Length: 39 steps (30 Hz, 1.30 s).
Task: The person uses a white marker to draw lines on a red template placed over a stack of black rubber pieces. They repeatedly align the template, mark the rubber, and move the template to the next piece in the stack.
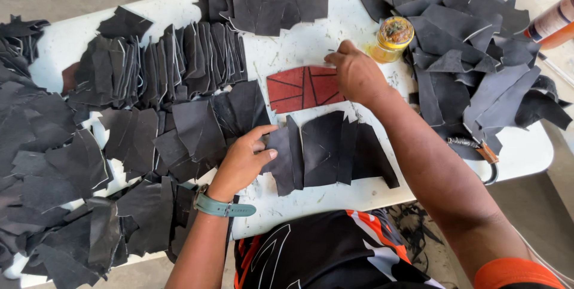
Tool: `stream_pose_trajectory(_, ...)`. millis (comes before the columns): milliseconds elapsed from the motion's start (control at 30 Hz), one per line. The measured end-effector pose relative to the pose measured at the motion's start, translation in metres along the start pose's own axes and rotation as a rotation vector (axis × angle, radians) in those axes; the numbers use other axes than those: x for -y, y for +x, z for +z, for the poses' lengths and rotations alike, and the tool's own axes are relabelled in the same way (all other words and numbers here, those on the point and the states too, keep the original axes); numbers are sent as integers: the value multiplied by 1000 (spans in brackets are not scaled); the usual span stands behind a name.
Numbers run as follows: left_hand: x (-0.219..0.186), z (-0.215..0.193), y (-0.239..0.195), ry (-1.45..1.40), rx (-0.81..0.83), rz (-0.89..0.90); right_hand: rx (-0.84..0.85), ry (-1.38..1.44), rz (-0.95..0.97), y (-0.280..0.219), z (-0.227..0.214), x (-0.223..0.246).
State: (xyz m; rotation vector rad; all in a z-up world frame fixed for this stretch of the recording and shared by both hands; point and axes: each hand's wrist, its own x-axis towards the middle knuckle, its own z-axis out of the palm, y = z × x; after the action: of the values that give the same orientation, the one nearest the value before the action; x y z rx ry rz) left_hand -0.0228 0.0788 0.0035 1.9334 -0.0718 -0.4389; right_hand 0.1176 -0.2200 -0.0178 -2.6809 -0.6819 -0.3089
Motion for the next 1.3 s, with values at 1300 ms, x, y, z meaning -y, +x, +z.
stream_pose_trajectory(1300,-14,-9,-38,151,-387,403,141,607,318,-4,-115,12)
